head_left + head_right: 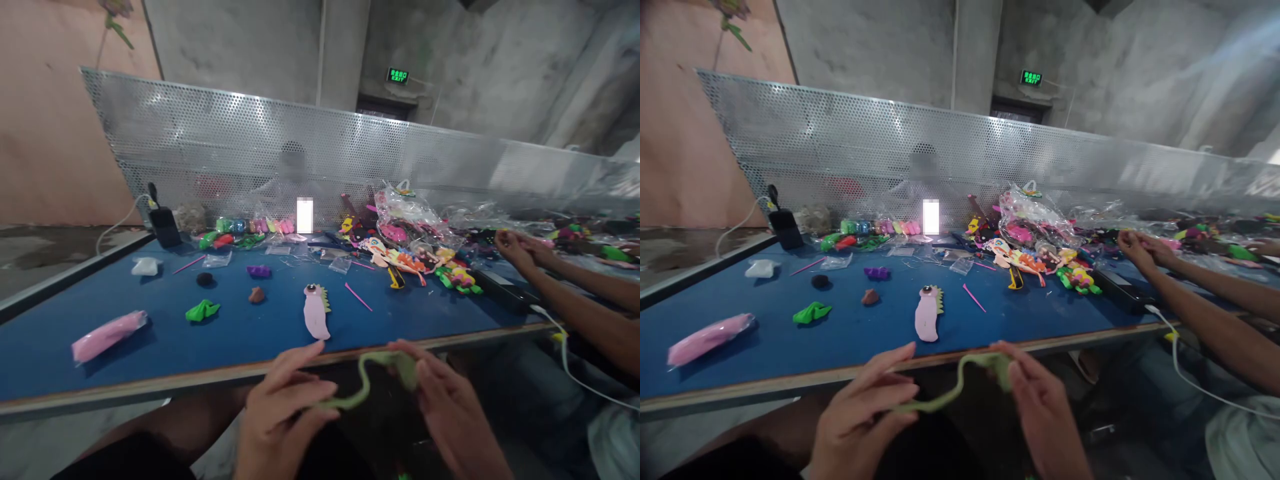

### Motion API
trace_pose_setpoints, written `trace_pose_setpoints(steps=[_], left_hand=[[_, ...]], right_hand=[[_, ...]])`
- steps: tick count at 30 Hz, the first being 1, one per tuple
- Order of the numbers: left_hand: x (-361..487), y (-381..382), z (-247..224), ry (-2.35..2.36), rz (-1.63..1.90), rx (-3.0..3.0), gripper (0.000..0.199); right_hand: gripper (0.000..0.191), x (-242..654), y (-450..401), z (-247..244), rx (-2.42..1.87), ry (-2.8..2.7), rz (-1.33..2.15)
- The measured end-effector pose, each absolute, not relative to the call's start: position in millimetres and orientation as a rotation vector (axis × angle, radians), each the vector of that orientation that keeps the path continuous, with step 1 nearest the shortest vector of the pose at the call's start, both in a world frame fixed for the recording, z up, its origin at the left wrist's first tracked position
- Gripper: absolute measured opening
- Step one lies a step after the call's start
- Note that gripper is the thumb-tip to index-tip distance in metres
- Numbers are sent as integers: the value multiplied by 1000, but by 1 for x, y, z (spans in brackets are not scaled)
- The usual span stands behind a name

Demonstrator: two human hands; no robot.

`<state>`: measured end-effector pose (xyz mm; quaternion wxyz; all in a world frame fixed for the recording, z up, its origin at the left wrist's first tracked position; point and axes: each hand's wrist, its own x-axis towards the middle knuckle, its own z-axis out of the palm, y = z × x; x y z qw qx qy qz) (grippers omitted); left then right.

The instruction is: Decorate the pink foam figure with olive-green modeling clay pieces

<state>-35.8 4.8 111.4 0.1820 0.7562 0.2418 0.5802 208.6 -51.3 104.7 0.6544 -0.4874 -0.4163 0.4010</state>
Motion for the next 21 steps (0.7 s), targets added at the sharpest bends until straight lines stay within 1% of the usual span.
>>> trace_pose_setpoints(steps=[1,3,5,7,11,12,17,19,21], left_hand=[[-28,4,108,568,1630,2221,24],[-10,2,100,527,1535,2326,44],[3,0,93,549,1445,2289,50],[8,-2,91,613,1366,2225,47],[-4,-3,102,730,1229,2106,17],[-10,-2,105,771,1231,2066,13],[-43,7,115,1025,1533,1901,6],[-39,9,113,969,1620,1970,10],[-23,11,106,737,1663,2131,17]], right_hand=[[50,198,-54,103,-1034,-1062,1025],[49,178,-58,102,-991,-1255,1109],[40,165,-60,103,-1067,-1327,1119],[32,163,-61,107,-1135,-1346,1118],[31,182,-59,111,-1214,-1233,1122],[31,190,-58,111,-1242,-1173,1090],[38,222,-49,110,-1228,-797,762],[44,214,-48,109,-1136,-721,815],[48,193,-49,106,-997,-795,1063]])
